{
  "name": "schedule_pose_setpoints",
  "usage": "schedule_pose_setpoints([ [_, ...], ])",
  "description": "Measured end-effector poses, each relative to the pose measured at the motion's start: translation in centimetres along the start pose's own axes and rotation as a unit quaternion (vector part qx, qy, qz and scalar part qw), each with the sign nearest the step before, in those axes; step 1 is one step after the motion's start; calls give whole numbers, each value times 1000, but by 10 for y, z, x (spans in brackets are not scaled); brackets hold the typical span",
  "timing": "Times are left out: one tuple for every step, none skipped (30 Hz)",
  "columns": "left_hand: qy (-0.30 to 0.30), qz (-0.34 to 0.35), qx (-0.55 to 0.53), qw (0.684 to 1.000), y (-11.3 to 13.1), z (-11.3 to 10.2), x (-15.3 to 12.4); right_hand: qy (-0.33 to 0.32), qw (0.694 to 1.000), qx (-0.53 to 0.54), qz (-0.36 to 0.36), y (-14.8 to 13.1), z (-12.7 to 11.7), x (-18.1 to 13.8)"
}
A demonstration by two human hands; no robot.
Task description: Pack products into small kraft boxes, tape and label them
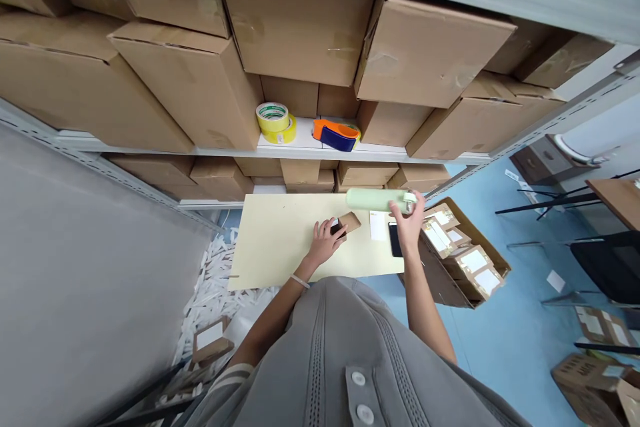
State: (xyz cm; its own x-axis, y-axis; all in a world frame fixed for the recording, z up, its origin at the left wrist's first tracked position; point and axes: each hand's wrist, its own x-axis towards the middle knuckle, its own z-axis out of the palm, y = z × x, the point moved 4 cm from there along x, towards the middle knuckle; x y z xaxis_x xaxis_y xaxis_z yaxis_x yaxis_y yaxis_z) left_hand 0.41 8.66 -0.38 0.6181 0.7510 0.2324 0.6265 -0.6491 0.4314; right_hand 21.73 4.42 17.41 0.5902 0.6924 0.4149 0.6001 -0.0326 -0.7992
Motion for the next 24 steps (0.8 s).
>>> schedule_pose_setpoints([
  [-1, 1, -2, 1000, 0, 2, 0, -26, 1000, 8, 9, 0, 9, -4],
  [-3, -1, -3, 1000, 0, 4, 1, -54, 998, 8, 22, 1, 19, -10],
  [-8, -5, -6, 1000, 0, 6, 0, -81, 996, 1, 35, 3, 29, -17],
  [-13, -10, -10, 1000, -1, 7, 0, -105, 993, -11, 49, 7, 38, -25],
  [-18, -17, -16, 1000, -2, 9, -1, -124, 990, -27, 62, 10, 45, -33],
  [-22, -24, -24, 999, -3, 10, -2, -137, 987, -43, 75, 14, 50, -41],
  [-26, -28, -35, 999, -3, 11, -3, -145, 984, -58, 87, 17, 53, -46],
  [-28, -30, -46, 998, -4, 11, -4, -149, 982, -69, 96, 20, 55, -50],
  [-29, -32, -59, 997, -4, 11, -6, -151, 980, -77, 101, 22, 55, -52],
  [-29, -32, -72, 996, -4, 11, -7, -152, 980, -83, 101, 22, 54, -52],
  [-27, -33, -85, 996, -4, 10, -9, -156, 979, -89, 95, 22, 54, -51],
  [-23, -36, -98, 994, -4, 10, -10, -164, 979, -93, 82, 21, 54, -49],
  [-17, -41, -113, 993, -5, 9, -11, -176, 978, -95, 66, 19, 55, -46],
  [-11, -47, -132, 990, -6, 9, -12, -190, 976, -96, 49, 16, 57, -43],
  [-3, -54, -155, 986, -7, 8, -12, -206, 973, -97, 33, 13, 59, -40],
  [7, -62, -182, 981, -9, 8, -13, -220, 970, -98, 18, 9, 61, -38],
  [21, -72, -212, 974, -11, 8, -13, -231, 968, -101, 5, 6, 63, -37],
  [39, -85, -242, 966, -14, 7, -13, -239, 965, -108, -7, 3, 65, -35],
  [61, -103, -270, 955, -18, 6, -12, -246, 961, -122, -19, 1, 67, -35],
  [81, -123, -296, 944, -23, 5, -12, -255, 956, -141, -33, 0, 69, -35],
  [98, -142, -318, 932, -27, 5, -12, -267, 949, -163, -46, -1, 72, -36],
  [108, -154, -333, 924, -30, 5, -11, -278, 941, -186, -58, -1, 75, -37],
  [111, -158, -342, 920, -31, 5, -10, -286, 934, -205, -66, 1, 78, -39],
  [107, -152, -345, 920, -31, 6, -8, -291, 929, -217, -71, 3, 81, -42],
])
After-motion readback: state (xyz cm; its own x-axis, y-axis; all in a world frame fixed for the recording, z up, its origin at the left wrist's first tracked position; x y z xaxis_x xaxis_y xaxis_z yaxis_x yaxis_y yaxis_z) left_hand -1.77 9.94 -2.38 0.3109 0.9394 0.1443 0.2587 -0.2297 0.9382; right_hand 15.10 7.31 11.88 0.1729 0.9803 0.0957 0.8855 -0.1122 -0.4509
